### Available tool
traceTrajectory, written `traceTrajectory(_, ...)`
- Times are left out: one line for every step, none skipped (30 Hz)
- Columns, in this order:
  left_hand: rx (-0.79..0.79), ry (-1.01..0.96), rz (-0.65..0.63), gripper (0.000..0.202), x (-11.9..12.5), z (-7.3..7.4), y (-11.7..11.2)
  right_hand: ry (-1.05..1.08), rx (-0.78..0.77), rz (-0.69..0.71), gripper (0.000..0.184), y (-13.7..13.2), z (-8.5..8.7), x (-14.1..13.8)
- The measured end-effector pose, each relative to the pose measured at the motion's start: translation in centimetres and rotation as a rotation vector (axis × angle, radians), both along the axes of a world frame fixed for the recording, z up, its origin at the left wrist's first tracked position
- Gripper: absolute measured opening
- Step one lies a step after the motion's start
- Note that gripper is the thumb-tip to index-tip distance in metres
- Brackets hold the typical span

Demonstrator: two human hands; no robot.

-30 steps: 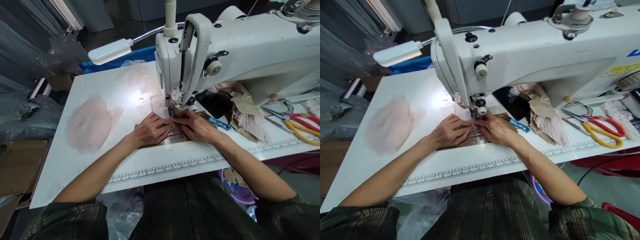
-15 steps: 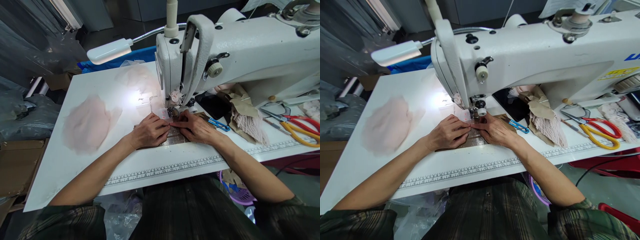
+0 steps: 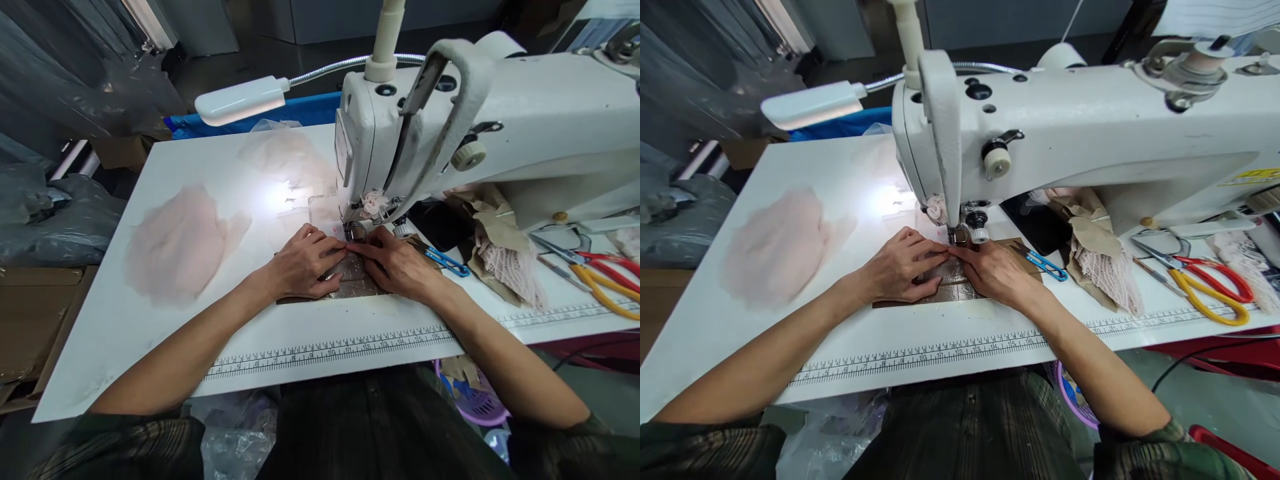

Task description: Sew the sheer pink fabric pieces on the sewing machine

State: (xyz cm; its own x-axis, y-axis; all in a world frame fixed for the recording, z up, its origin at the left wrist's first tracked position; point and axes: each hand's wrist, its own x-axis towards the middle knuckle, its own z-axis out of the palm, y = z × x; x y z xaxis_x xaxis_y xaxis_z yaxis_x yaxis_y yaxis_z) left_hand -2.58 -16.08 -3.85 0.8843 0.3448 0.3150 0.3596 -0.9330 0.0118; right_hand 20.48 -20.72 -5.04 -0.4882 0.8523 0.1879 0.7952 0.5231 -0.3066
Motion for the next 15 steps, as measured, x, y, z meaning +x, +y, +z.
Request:
traceTrajectory(0.001, 0.011, 0.005, 0.032, 0.01, 0.05, 0.02, -0.002, 0.002, 0.000, 0.045, -0.03, 0.04, -0.06)
traceTrajectory(0.002, 0.021, 0.010, 0.033, 0.03, 0.11, 0.04, 0.001, 0.001, 0.003, 0.045, -0.07, 0.07, -0.08)
traceTrajectory(0.002, 0.029, 0.016, 0.034, 0.05, 0.15, 0.06, 0.009, -0.002, 0.008, 0.044, -0.13, 0.09, -0.06)
traceTrajectory(0.001, 0.037, 0.021, 0.035, 0.06, 0.17, 0.09, 0.017, -0.006, 0.012, 0.044, -0.20, 0.10, -0.03)
traceTrajectory(0.000, 0.045, 0.027, 0.036, 0.07, 0.18, 0.13, 0.022, -0.008, 0.014, 0.043, -0.27, 0.10, 0.01)
traceTrajectory(0.000, 0.050, 0.031, 0.036, 0.07, 0.18, 0.18, 0.021, -0.008, 0.013, 0.042, -0.33, 0.10, 0.03)
traceTrajectory(-0.002, 0.055, 0.034, 0.037, 0.06, 0.15, 0.24, 0.015, -0.005, 0.010, 0.041, -0.38, 0.11, 0.04)
traceTrajectory(-0.005, 0.059, 0.036, 0.038, 0.04, 0.12, 0.31, 0.005, 0.001, 0.006, 0.041, -0.41, 0.14, 0.03)
traceTrajectory(-0.010, 0.061, 0.039, 0.039, 0.02, 0.09, 0.38, -0.007, 0.007, 0.003, 0.041, -0.42, 0.18, -0.02)
traceTrajectory(-0.016, 0.063, 0.043, 0.040, -0.01, 0.05, 0.45, -0.020, 0.013, -0.001, 0.041, -0.41, 0.24, -0.08)
traceTrajectory(-0.024, 0.065, 0.047, 0.041, -0.04, 0.02, 0.52, -0.033, 0.017, -0.003, 0.040, -0.38, 0.31, -0.17)
traceTrajectory(-0.032, 0.067, 0.051, 0.042, -0.07, 0.00, 0.58, -0.044, 0.020, -0.006, 0.040, -0.34, 0.39, -0.27)
traceTrajectory(-0.040, 0.068, 0.055, 0.043, -0.09, -0.01, 0.64, -0.054, 0.021, -0.009, 0.040, -0.30, 0.46, -0.37)
traceTrajectory(-0.047, 0.069, 0.058, 0.044, -0.10, -0.01, 0.68, -0.063, 0.021, -0.013, 0.040, -0.25, 0.52, -0.48)
traceTrajectory(-0.054, 0.071, 0.062, 0.044, -0.11, 0.00, 0.72, -0.068, 0.021, -0.018, 0.040, -0.21, 0.55, -0.59)
